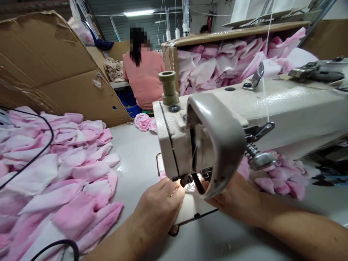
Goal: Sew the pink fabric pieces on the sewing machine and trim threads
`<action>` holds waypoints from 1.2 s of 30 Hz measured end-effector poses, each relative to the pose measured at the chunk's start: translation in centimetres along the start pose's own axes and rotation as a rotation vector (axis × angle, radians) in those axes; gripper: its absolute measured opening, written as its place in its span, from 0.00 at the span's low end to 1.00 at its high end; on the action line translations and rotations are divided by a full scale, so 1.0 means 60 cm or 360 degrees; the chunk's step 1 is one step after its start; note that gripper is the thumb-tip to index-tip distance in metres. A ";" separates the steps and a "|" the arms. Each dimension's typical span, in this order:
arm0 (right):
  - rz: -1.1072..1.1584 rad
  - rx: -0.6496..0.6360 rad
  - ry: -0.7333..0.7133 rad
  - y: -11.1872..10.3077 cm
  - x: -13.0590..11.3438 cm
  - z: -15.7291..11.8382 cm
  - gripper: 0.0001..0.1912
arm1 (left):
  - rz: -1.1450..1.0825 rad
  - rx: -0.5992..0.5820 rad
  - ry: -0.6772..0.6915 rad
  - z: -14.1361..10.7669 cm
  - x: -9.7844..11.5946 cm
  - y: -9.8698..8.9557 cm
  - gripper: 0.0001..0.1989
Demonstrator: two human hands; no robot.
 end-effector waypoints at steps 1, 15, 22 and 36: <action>-0.0044 0.0033 -0.0018 0.001 0.002 -0.001 0.13 | 0.0031 0.0007 0.0008 0.000 0.001 0.002 0.11; -0.0193 -0.0059 0.0053 -0.004 0.024 0.008 0.08 | 0.0071 0.0099 -0.0030 0.008 0.007 0.005 0.08; -0.0128 -0.0025 0.0081 -0.003 0.022 0.009 0.09 | -0.0055 0.0079 -0.0089 0.000 0.002 0.009 0.10; -0.0213 0.0175 -0.0087 0.004 -0.010 0.003 0.16 | 0.0018 0.0180 -0.0294 -0.009 -0.014 0.000 0.12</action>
Point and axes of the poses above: each hand's wrist, its own z-axis towards the middle knuckle, its own y-axis out of the palm, x = y × z, the point moved 3 cm from there along z, towards the middle knuckle, and after that the axes turned 2 degrees about x, right-handed, at the moved point
